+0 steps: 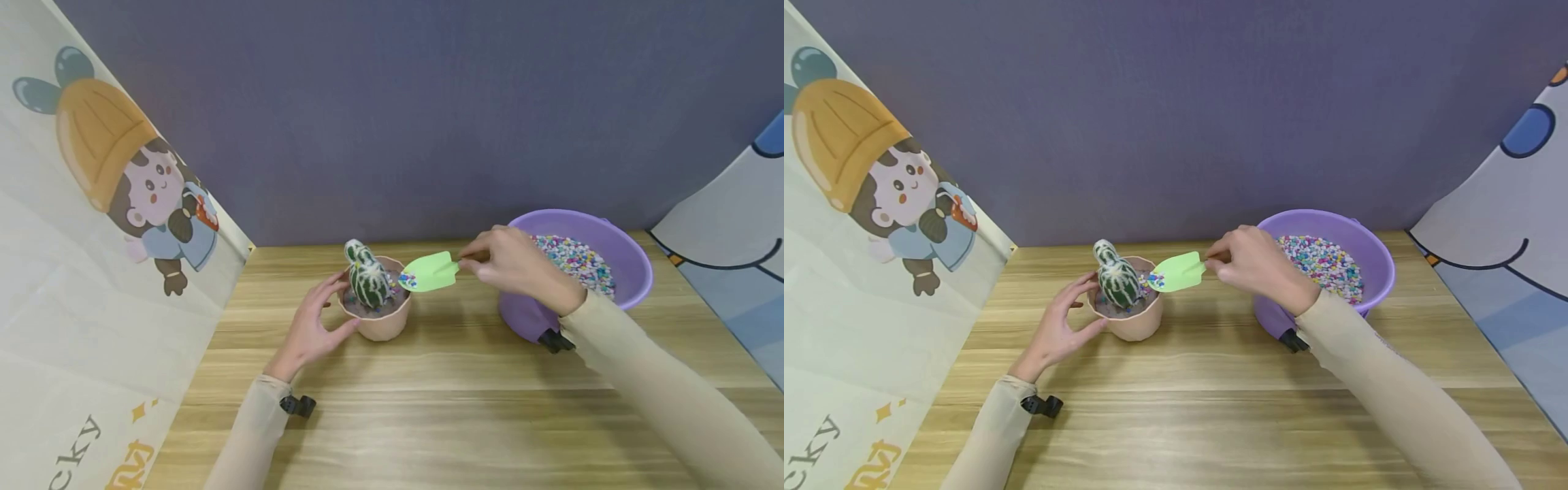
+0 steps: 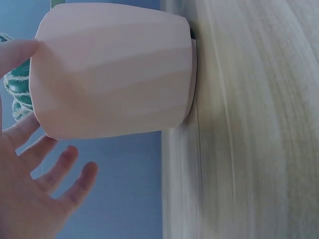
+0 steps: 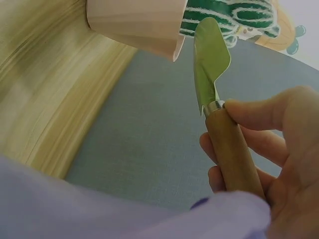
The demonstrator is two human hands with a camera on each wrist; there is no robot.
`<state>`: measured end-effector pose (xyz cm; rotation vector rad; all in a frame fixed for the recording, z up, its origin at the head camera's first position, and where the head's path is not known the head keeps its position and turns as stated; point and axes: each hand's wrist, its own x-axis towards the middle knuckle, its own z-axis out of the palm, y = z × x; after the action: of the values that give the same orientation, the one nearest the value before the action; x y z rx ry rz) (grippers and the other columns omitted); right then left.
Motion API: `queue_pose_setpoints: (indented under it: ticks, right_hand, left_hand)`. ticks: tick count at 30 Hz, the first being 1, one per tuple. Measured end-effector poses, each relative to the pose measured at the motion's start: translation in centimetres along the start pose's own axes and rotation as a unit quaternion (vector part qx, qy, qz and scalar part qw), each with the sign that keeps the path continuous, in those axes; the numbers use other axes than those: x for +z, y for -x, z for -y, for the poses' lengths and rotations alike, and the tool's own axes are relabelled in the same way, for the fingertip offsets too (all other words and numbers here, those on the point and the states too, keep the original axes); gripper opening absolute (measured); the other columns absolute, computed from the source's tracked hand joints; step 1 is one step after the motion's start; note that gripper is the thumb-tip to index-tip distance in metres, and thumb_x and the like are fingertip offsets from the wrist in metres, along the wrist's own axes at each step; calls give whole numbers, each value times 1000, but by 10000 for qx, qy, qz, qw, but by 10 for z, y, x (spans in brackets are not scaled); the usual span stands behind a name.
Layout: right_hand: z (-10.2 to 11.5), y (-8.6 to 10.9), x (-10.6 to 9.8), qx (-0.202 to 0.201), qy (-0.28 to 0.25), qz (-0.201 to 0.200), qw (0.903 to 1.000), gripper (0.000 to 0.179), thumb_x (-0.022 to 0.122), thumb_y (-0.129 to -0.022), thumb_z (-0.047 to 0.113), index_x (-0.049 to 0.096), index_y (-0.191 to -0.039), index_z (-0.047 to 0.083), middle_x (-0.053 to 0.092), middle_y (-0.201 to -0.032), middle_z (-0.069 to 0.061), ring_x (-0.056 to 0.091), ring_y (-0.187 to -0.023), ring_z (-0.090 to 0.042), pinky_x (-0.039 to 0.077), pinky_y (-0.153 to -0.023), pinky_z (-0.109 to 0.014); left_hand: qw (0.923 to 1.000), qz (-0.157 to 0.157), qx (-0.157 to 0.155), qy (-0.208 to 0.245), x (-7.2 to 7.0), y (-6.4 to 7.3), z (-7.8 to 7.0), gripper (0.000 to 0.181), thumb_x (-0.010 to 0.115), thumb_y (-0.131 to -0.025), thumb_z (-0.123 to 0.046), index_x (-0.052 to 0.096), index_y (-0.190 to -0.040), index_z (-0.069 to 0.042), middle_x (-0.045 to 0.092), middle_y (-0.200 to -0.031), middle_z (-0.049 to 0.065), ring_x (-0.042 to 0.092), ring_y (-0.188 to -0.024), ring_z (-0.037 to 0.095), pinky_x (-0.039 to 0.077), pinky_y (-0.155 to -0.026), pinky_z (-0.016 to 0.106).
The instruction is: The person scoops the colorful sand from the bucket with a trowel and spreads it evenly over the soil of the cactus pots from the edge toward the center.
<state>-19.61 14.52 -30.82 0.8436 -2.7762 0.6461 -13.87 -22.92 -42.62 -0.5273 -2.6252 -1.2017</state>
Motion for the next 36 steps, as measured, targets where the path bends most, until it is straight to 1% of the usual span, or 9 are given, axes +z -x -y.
queue_pose_setpoints:
  ticks: [5, 8, 15, 19, 23, 26, 28, 32, 36]
  right_hand:
    - [3, -5, 6, -424, 304, -223, 9984, 14, 78, -90, 16, 87, -100, 14, 83, -95, -6, 70, -83, -27, 56, -73, -45]
    - [5, -6, 9, -532, 347, -247, 9977, 14, 78, -89, 14, 87, -99, 13, 83, -94, -7, 69, -82, -27, 56, -72, -46]
    - [9, -7, 9, -474, 364, -252, 9979, 14, 78, -89, 15, 87, -100, 13, 83, -94, -7, 65, -81, -25, 53, -71, -42]
    - [9, -8, 8, -417, 355, -214, 9983, 14, 78, -89, 15, 87, -100, 13, 83, -95, -7, 66, -81, -26, 54, -71, -42]
    - [10, -8, 9, -331, 341, -73, 9988, 14, 80, -89, 16, 87, -101, 14, 83, -96, -6, 67, -82, -25, 55, -72, -41]
    - [11, -9, 10, -323, 343, 42, 9989, 14, 80, -89, 17, 87, -101, 15, 84, -96, -3, 67, -82, -23, 55, -73, -41]
    - [12, -10, 10, -304, 363, 131, 9988, 14, 80, -90, 19, 87, -101, 17, 84, -96, -1, 66, -82, -22, 54, -74, -40]
    - [13, -9, 11, -290, 446, 156, 9985, 14, 79, -90, 20, 87, -101, 17, 84, -98, -1, 66, -83, -23, 54, -73, -40]
    - [13, -8, 11, -317, 439, 71, 9985, 14, 79, -90, 19, 87, -101, 16, 84, -98, -3, 66, -83, -24, 54, -72, -40]
  left_hand:
    - [10000, -49, -44, -47, 0, 0, 1, 65, 86, -85, -31, 62, -143, -12, 44, -168, 11, 46, -150, 37, 54, -107, 60]
    - [9999, -102, -48, -44, 1, 0, 1, 62, 88, -84, -30, 64, -138, -12, 46, -167, 10, 46, -149, 37, 54, -107, 60]
    - [9995, -308, 93, -51, 3, 0, -1, 49, 91, -81, -28, 71, -122, -11, 51, -161, 12, 51, -144, 39, 55, -105, 60]
    - [9988, -421, 225, -88, 4, 0, -1, 48, 92, -78, -28, 71, -118, -11, 55, -156, 13, 54, -140, 39, 55, -104, 58]
    - [9986, -442, 275, -121, 3, -2, 1, 55, 92, -77, -32, 68, -123, -11, 54, -156, 13, 50, -142, 38, 51, -106, 56]
    - [9988, -376, 307, -114, 3, -3, 5, 60, 91, -78, -31, 66, -129, -11, 52, -159, 15, 48, -145, 39, 49, -107, 59]
    - [9989, -342, 314, -92, 2, -2, 8, 61, 90, -78, -30, 66, -130, -10, 52, -160, 16, 47, -145, 40, 49, -108, 61]
    - [9987, -407, 307, -31, 2, 0, 9, 54, 92, -77, -28, 69, -122, -11, 55, -158, 16, 49, -144, 40, 45, -113, 66]
    - [9976, -556, 408, -83, 3, -1, 8, 47, 94, -75, -30, 70, -112, -13, 59, -153, 15, 51, -142, 40, 40, -118, 66]
